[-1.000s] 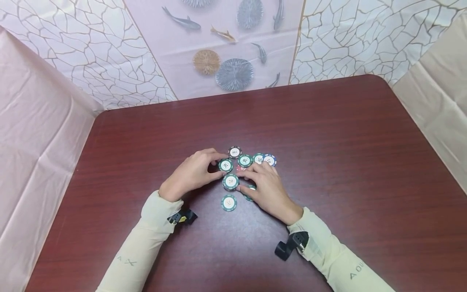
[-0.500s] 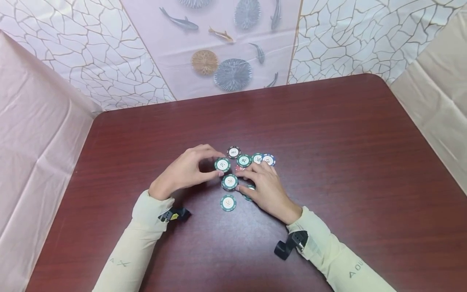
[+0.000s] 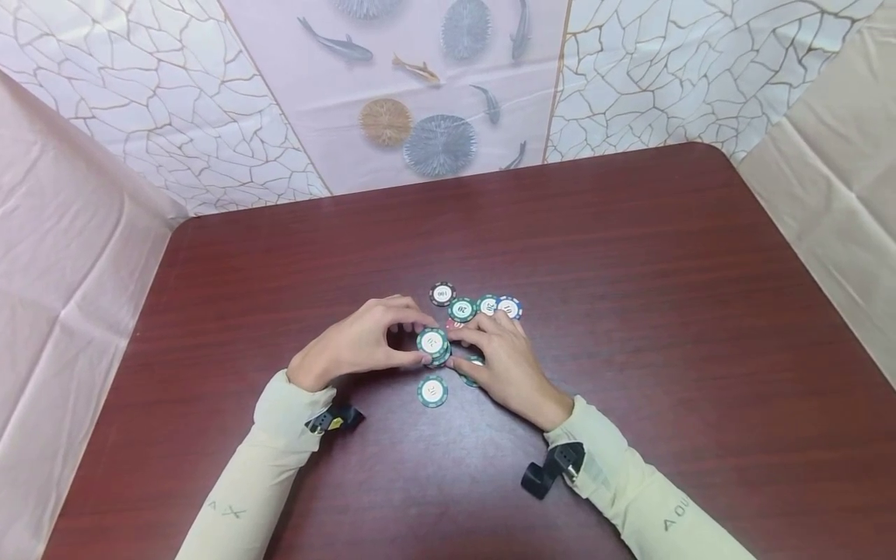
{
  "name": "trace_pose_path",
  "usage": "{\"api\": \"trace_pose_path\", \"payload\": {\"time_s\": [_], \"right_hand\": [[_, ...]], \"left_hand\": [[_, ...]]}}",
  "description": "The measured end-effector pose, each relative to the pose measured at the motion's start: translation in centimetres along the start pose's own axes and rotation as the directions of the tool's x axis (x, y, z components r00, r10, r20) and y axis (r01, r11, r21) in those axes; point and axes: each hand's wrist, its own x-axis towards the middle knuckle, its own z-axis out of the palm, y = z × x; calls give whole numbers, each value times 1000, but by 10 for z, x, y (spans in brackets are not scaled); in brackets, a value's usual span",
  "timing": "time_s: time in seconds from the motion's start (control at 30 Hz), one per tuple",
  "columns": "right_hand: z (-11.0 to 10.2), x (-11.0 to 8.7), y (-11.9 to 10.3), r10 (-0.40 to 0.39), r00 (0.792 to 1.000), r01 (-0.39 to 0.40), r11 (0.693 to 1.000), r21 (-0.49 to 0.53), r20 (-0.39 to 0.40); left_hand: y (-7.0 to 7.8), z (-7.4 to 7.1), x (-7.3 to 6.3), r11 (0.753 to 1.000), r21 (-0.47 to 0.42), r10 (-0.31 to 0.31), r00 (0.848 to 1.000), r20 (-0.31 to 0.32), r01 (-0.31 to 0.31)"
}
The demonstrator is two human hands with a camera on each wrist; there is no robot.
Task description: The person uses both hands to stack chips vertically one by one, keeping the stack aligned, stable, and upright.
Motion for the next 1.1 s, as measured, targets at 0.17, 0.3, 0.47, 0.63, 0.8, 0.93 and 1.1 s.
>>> {"api": "trace_pose_path", "payload": {"time_s": [0.17, 0.3, 0.47, 0.63, 0.8, 0.93, 1.1], "right_hand": [[1, 0, -3, 2, 1000, -2, 1000, -3, 12], [3, 0, -3, -4, 1000, 4, 1000, 5, 8], [2, -1, -1, -14, 1000, 14, 1000, 5, -19], [-3, -3, 1, -15, 999, 15, 1000, -5, -29], [-7, -2, 1, -3, 1000, 3, 1000, -16, -11], [-6, 0, -1, 11, 1000, -11, 1000, -22, 13], [-2, 2, -2, 7, 1000, -6, 1000, -22, 16]], "left_hand": [[2, 2, -3, 1000, 19, -9, 1000, 18, 8], [3, 3, -4, 999, 38, -29, 999, 34, 27], [5, 4, -1, 998, 63, -28, 999, 41, 25], [9, 5, 4, 994, 103, -34, 998, 56, 28], [12, 6, 7, 987, 156, -42, 998, 53, 33], [14, 6, 5, 980, 195, -50, 998, 45, 41], [12, 5, 0, 976, 213, -64, 997, 43, 53]]}}
